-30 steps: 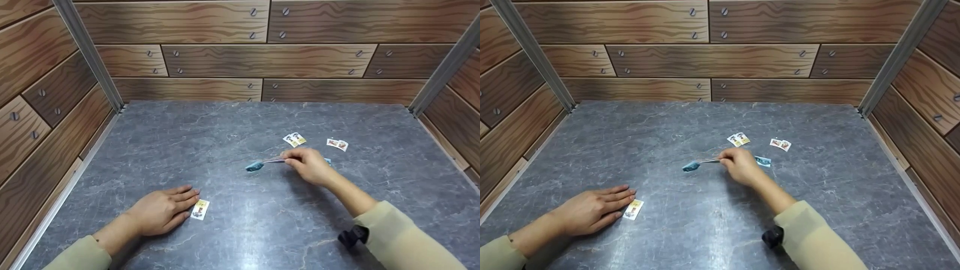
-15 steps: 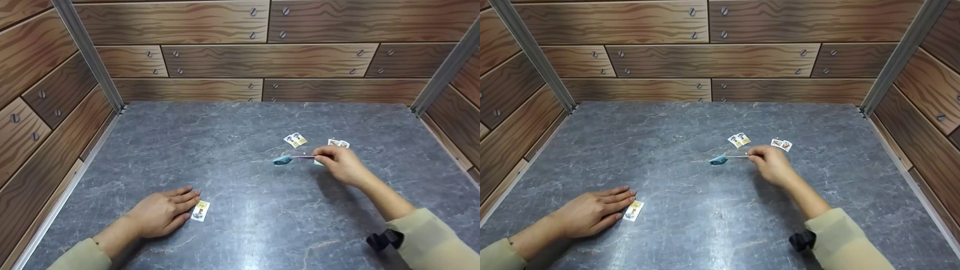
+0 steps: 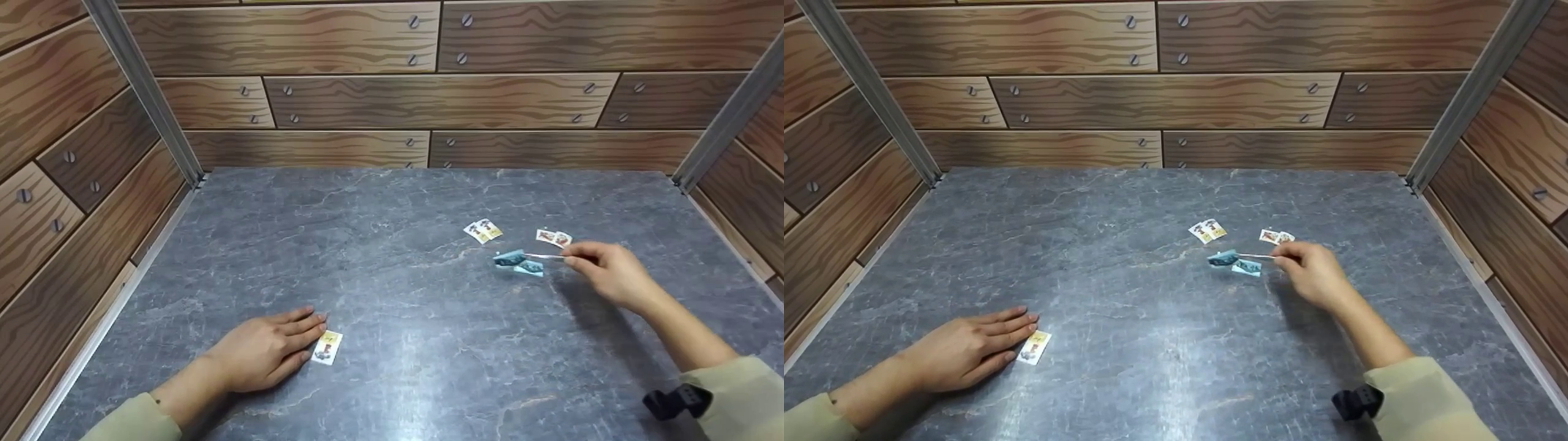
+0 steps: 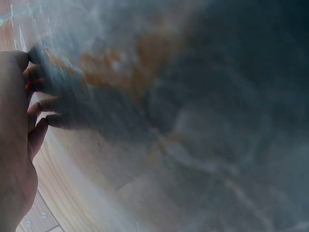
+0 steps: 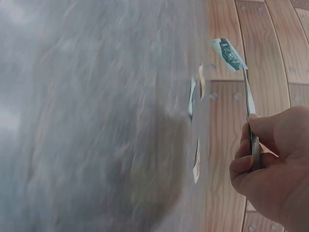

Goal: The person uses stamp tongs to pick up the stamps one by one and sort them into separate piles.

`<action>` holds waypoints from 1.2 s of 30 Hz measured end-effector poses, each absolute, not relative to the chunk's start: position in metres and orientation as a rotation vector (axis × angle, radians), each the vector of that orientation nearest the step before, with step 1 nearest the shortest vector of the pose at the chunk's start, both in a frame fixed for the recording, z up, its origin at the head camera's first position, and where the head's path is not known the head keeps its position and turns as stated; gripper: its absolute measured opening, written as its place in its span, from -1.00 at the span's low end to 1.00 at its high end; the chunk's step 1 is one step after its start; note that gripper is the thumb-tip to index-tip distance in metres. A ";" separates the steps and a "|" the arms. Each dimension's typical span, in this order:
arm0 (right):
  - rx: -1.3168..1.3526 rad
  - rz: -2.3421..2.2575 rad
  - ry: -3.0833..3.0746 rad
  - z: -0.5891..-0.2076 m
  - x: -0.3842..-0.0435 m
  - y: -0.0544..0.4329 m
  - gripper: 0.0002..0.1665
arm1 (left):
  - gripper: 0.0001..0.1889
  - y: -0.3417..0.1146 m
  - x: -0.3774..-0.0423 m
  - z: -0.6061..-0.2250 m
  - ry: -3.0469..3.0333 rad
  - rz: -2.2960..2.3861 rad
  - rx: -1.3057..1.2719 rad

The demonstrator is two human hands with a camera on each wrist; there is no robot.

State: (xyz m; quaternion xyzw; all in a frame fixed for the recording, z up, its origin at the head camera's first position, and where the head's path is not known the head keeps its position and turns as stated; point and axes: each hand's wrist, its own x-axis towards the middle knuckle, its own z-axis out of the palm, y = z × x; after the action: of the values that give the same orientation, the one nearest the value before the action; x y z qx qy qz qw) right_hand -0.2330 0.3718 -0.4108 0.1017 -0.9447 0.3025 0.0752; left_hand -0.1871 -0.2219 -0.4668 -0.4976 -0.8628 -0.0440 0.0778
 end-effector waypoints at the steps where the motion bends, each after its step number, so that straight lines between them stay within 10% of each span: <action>1: 0.293 0.899 -2.840 -0.412 -0.233 0.375 -0.73 | -0.50 -0.222 -0.187 -0.467 -2.583 -0.133 -1.489; 36: 0.143 0.785 -2.933 -0.440 -0.238 0.425 -0.72 | -0.49 -0.223 -0.187 -0.468 -2.585 -0.130 -1.490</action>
State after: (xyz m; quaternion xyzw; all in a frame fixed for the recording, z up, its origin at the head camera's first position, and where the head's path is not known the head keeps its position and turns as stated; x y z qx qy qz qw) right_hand -0.2377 0.4254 -0.4397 0.0469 -0.9637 0.2579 0.0509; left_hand -0.1868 -0.2226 -0.4675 -0.4973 -0.8630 -0.0434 0.0775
